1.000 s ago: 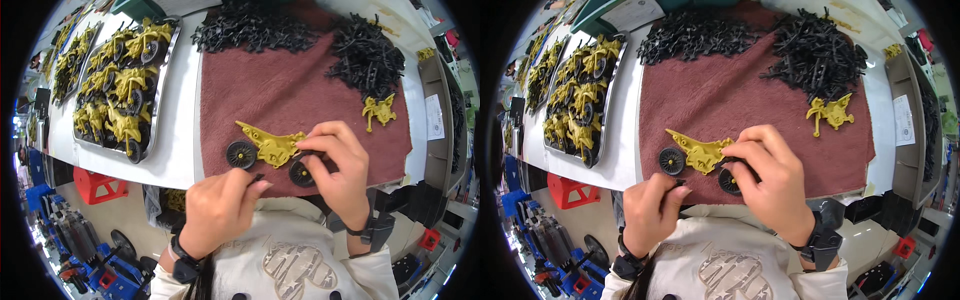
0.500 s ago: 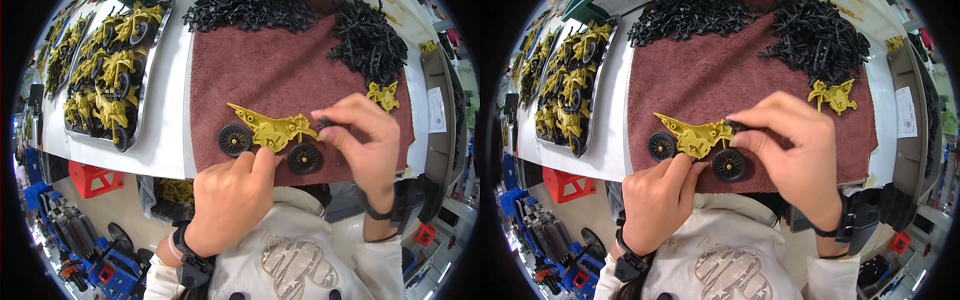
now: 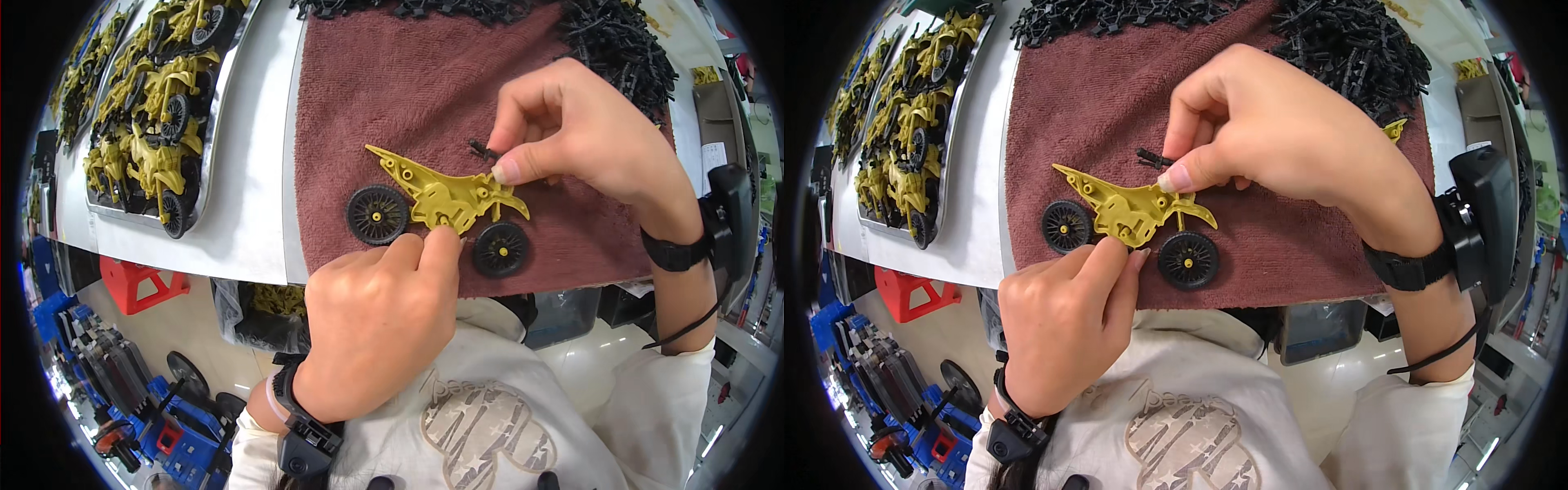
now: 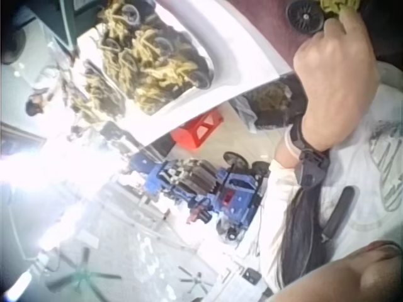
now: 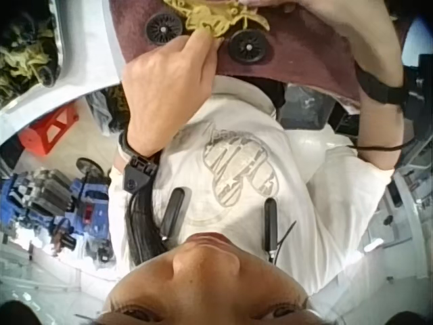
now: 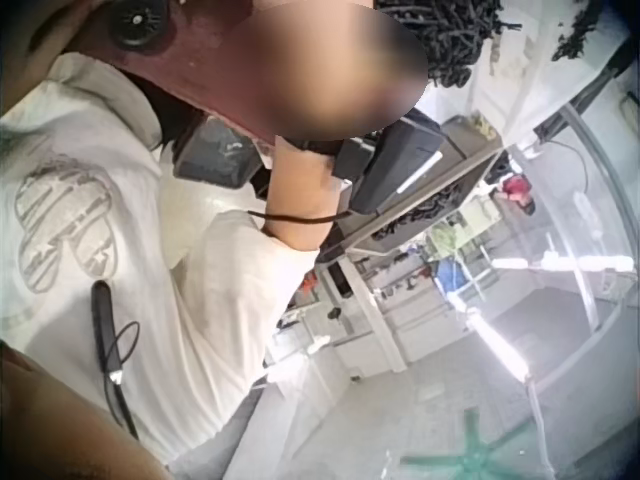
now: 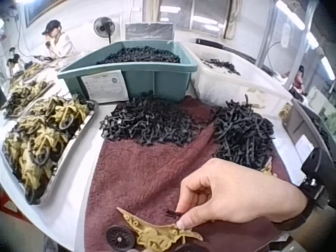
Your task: Assembling plastic toy motorcycle models by attaching wheels and handlebars to the body frames.
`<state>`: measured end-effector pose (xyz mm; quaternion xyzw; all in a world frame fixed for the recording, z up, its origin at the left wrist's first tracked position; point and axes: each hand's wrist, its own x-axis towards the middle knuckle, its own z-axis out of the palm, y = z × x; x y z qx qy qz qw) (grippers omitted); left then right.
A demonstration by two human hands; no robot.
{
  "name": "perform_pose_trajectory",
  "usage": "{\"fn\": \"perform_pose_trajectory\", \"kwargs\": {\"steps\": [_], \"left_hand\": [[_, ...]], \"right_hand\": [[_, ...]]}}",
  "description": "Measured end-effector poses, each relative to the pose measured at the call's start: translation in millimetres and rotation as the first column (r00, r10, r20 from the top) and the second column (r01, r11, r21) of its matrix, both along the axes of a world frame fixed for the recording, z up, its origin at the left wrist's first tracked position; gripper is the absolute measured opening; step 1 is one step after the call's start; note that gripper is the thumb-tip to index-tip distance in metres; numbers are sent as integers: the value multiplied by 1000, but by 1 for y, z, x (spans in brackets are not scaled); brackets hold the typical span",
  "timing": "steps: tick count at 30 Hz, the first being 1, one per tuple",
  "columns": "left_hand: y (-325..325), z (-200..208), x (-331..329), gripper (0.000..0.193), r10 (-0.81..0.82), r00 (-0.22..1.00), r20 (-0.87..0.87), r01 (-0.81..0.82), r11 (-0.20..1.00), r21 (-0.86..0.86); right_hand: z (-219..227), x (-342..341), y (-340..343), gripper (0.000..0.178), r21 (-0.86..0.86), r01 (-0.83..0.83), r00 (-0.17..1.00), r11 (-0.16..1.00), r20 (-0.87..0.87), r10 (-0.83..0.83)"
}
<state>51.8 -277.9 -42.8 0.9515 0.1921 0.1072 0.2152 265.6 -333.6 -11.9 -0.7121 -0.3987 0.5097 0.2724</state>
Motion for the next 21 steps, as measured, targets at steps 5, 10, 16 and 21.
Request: {"fn": "perform_pose_trajectory", "kwargs": {"steps": [5, 10, 16, 21], "left_hand": [[4, 7, 3, 12, -81, 991, -104, 97, 982, 159], [7, 8, 6, 21, -50, 993, -109, 54, 998, 38], [6, 7, 4, 21, -87, 991, -106, 91, 995, 35], [0, 3, -5, 28, -11, 999, -37, 10, 1000, -27]], "right_hand": [[7, -8, 22, 21, -124, -227, 864, 966, 431, 258], [20, -12, 37, 23, -185, -249, 867, 951, 394, 304], [5, -3, 21, 26, -235, -215, 848, 948, 436, 300], [12, 11, -29, 23, 227, -17, 924, 974, 377, -72]]}}
